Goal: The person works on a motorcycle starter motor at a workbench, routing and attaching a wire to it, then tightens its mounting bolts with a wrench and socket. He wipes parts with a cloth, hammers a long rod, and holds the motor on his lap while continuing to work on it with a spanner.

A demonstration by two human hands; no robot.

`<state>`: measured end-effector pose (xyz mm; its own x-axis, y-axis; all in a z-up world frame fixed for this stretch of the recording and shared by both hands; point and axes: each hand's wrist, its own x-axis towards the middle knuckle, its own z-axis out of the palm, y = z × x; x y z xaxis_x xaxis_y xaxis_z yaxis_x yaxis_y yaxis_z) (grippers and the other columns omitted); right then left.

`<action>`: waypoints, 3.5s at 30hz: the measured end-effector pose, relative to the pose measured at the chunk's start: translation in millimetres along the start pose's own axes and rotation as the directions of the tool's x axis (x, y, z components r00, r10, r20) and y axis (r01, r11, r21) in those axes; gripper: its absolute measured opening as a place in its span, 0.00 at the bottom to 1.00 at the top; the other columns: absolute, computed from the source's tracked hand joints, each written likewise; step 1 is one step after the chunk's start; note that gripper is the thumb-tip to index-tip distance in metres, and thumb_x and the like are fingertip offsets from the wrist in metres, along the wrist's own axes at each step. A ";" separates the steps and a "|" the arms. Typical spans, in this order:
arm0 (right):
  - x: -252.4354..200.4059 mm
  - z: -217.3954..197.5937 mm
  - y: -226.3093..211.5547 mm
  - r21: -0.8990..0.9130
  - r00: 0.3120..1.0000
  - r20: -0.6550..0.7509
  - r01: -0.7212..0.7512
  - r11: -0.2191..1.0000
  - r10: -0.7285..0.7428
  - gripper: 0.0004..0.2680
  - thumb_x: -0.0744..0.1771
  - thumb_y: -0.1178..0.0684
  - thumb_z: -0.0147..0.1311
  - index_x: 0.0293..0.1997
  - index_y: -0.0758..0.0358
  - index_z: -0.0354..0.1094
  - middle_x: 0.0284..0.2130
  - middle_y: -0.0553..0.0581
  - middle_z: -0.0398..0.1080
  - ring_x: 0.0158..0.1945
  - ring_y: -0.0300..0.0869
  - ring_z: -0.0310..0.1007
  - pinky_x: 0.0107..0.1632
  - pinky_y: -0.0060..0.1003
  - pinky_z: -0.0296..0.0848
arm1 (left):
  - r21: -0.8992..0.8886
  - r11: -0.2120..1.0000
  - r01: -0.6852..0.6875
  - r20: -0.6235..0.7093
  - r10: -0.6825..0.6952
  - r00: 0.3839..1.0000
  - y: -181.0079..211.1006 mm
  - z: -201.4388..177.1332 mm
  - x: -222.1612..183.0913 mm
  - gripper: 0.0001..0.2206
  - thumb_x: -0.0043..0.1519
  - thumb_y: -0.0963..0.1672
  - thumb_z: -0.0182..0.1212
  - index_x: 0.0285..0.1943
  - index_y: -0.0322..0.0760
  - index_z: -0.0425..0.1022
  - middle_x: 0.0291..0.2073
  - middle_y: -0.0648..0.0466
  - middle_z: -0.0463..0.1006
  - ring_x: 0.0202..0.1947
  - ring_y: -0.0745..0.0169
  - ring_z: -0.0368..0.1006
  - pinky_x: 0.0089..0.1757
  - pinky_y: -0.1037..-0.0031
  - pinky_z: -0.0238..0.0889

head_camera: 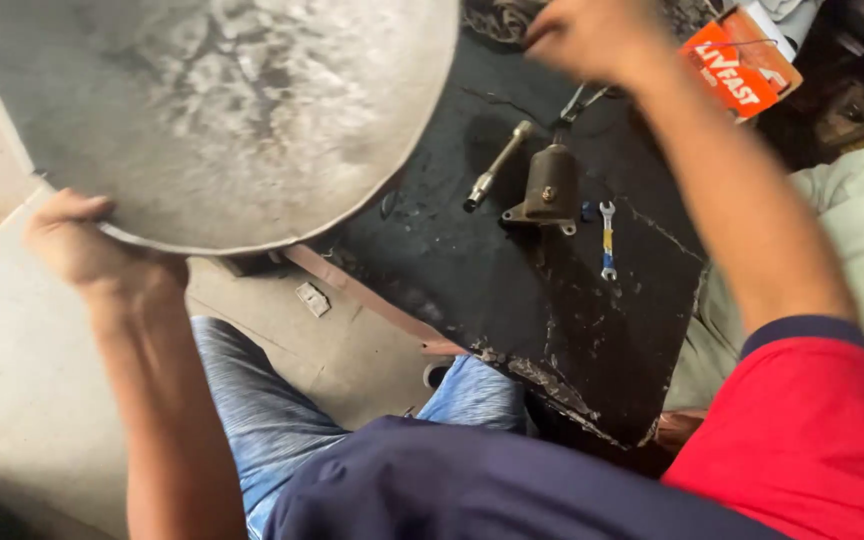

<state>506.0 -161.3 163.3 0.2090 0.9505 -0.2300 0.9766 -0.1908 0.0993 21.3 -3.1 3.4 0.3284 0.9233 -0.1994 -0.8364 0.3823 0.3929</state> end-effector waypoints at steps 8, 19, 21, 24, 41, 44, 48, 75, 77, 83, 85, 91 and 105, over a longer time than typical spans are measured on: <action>10.7 100.0 -26.0 0.576 0.993 -0.070 0.116 0.809 -0.092 0.26 0.59 0.51 0.70 0.63 0.61 0.69 0.57 0.62 0.72 0.61 0.49 0.71 0.63 0.45 0.67 | 0.063 0.997 0.053 -0.055 -0.050 0.997 -42.4 47.7 -17.5 0.13 0.41 0.38 0.55 0.36 0.30 0.69 0.37 0.46 0.72 0.43 0.46 0.71 0.54 0.60 0.70; -26.5 14.3 32.4 0.586 0.985 -0.173 0.082 0.806 0.025 0.12 0.66 0.52 0.58 0.53 0.63 0.72 0.36 0.59 0.70 0.35 0.42 0.66 0.38 0.41 0.67 | 0.157 0.963 0.218 -0.270 -0.171 0.948 -83.5 41.9 -8.2 0.04 0.41 0.39 0.55 0.20 0.40 0.64 0.23 0.54 0.68 0.28 0.58 0.66 0.36 0.68 0.65; -36.8 -17.7 -1.2 0.562 0.995 -0.099 0.031 0.827 0.030 0.10 0.66 0.52 0.59 0.51 0.60 0.74 0.30 0.55 0.71 0.27 0.38 0.67 0.31 0.37 0.68 | 0.158 0.963 0.221 -0.242 -0.179 0.954 -95.0 45.6 -4.9 0.04 0.42 0.39 0.55 0.19 0.39 0.64 0.22 0.54 0.68 0.28 0.58 0.66 0.36 0.69 0.65; -26.5 -16.1 -61.8 0.538 0.998 -0.029 -0.033 0.842 0.058 0.09 0.66 0.52 0.60 0.49 0.58 0.76 0.24 0.52 0.71 0.20 0.33 0.67 0.24 0.34 0.69 | 0.154 0.958 0.244 -0.233 -0.204 0.951 -111.5 61.5 -4.1 0.04 0.42 0.39 0.55 0.18 0.38 0.65 0.22 0.52 0.70 0.27 0.57 0.67 0.36 0.68 0.67; -197.4 79.9 -69.1 0.621 0.874 -0.261 -0.173 0.765 0.409 0.32 0.59 0.45 0.72 0.66 0.70 0.59 0.43 0.67 0.76 0.34 0.45 0.79 0.39 0.38 0.77 | 0.145 0.957 0.253 -0.203 -0.221 0.954 -132.2 84.0 15.5 0.04 0.44 0.40 0.56 0.26 0.35 0.68 0.36 0.47 0.71 0.40 0.49 0.67 0.47 0.56 0.66; -197.1 101.4 -81.6 0.581 0.870 -0.300 -0.159 0.798 0.392 0.37 0.61 0.37 0.71 0.71 0.69 0.52 0.48 0.72 0.74 0.45 0.55 0.79 0.49 0.47 0.76 | 0.166 0.957 0.238 -0.117 -0.221 0.968 -133.8 94.2 17.6 0.06 0.44 0.40 0.56 0.29 0.34 0.68 0.40 0.45 0.70 0.44 0.46 0.67 0.52 0.54 0.63; -174.3 106.5 -83.3 0.531 0.842 -0.410 -0.091 0.842 0.350 0.36 0.64 0.34 0.68 0.73 0.69 0.51 0.52 0.75 0.73 0.54 0.62 0.76 0.57 0.52 0.74 | 0.200 0.956 0.216 -0.079 -0.204 0.976 -125.7 98.1 10.9 0.07 0.43 0.40 0.56 0.29 0.35 0.66 0.43 0.44 0.71 0.48 0.46 0.66 0.56 0.52 0.61; -235.0 29.6 -52.2 0.880 0.915 -0.107 0.269 -0.392 0.389 0.23 0.67 0.39 0.53 0.64 0.61 0.56 0.50 0.60 0.74 0.47 0.48 0.79 0.48 0.43 0.78 | 0.169 0.906 0.387 0.070 -0.403 0.913 -203.2 172.0 -53.2 0.04 0.46 0.40 0.59 0.28 0.36 0.70 0.33 0.51 0.74 0.38 0.51 0.71 0.45 0.60 0.67; -238.7 48.0 -38.5 0.818 0.814 -0.165 0.428 -0.383 0.557 0.17 0.68 0.51 0.56 0.62 0.66 0.62 0.53 0.58 0.72 0.57 0.49 0.75 0.57 0.47 0.73 | 0.386 0.871 0.304 0.008 -0.333 0.943 -210.0 191.3 -76.8 0.05 0.53 0.43 0.66 0.31 0.38 0.75 0.25 0.55 0.73 0.26 0.60 0.70 0.32 0.70 0.65; -344.1 78.2 -31.7 0.772 0.484 -0.063 0.578 -0.265 0.873 0.13 0.64 0.60 0.55 0.55 0.68 0.70 0.49 0.58 0.73 0.58 0.50 0.74 0.69 0.49 0.71 | 0.700 0.681 -0.213 0.629 -0.448 0.635 -239.2 161.0 -124.7 0.28 0.63 0.57 0.64 0.56 0.30 0.74 0.42 0.47 0.80 0.45 0.58 0.77 0.49 0.69 0.71; -377.9 79.2 -45.3 0.791 0.399 0.008 0.559 -0.250 0.917 0.15 0.63 0.61 0.55 0.55 0.67 0.68 0.50 0.58 0.73 0.58 0.51 0.74 0.68 0.51 0.71 | 0.724 0.563 -0.399 0.678 -0.471 0.565 -237.0 180.9 -143.1 0.34 0.60 0.60 0.64 0.63 0.30 0.71 0.51 0.42 0.77 0.53 0.50 0.74 0.54 0.62 0.68; -477.9 99.1 -79.8 0.852 0.212 0.064 0.497 -0.164 0.975 0.21 0.62 0.59 0.54 0.63 0.66 0.62 0.58 0.59 0.69 0.64 0.51 0.72 0.69 0.53 0.70 | 0.537 0.096 -0.838 0.615 -0.724 0.312 -268.6 225.5 -174.0 0.50 0.45 0.68 0.65 0.70 0.39 0.68 0.70 0.32 0.56 0.70 0.24 0.48 0.59 0.33 0.43; -577.6 173.3 -100.0 0.788 0.028 0.156 0.599 -0.141 0.987 0.17 0.66 0.61 0.53 0.64 0.71 0.63 0.57 0.62 0.70 0.59 0.53 0.74 0.67 0.52 0.74 | 0.005 -0.555 -0.832 0.339 -0.782 0.524 -395.2 226.2 -189.2 0.15 0.61 0.50 0.58 0.48 0.40 0.84 0.43 0.50 0.82 0.51 0.37 0.71 0.55 0.17 0.39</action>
<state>296.4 -733.7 118.5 0.9780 -0.2001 -0.0590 0.0272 0.4027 -0.9149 389.0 -320.3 88.9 0.9744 0.1973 -0.1075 0.1931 -0.9800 -0.0480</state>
